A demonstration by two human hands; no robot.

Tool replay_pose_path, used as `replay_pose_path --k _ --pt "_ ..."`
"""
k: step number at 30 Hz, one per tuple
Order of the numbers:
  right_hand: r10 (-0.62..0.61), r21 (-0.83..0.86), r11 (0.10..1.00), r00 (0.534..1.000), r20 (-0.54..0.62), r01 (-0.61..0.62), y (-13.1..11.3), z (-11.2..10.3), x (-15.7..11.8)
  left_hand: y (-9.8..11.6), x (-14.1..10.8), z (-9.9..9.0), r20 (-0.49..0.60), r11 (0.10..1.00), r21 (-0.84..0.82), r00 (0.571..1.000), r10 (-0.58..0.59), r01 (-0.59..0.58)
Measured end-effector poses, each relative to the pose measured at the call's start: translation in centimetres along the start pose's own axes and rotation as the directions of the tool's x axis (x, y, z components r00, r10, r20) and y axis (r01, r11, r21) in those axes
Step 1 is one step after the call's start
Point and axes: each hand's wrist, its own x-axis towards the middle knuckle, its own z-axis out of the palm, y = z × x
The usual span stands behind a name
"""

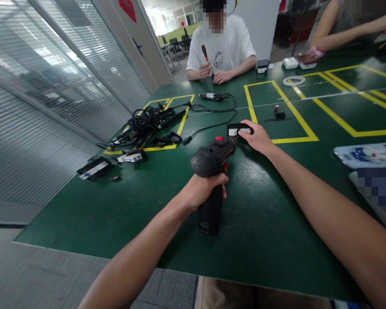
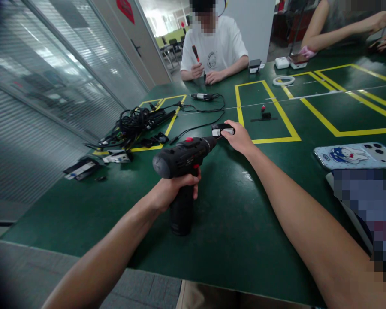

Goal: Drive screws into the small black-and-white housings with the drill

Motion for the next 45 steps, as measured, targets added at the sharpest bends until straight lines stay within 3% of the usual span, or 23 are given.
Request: replay_pose_path --k 45 --pt "-0.001 -0.005 1.000 1.000 -0.007 0.001 0.16 0.07 0.04 -0.12 0.09 -0.04 0.001 1.000 -0.014 1.000 -0.011 0.011"
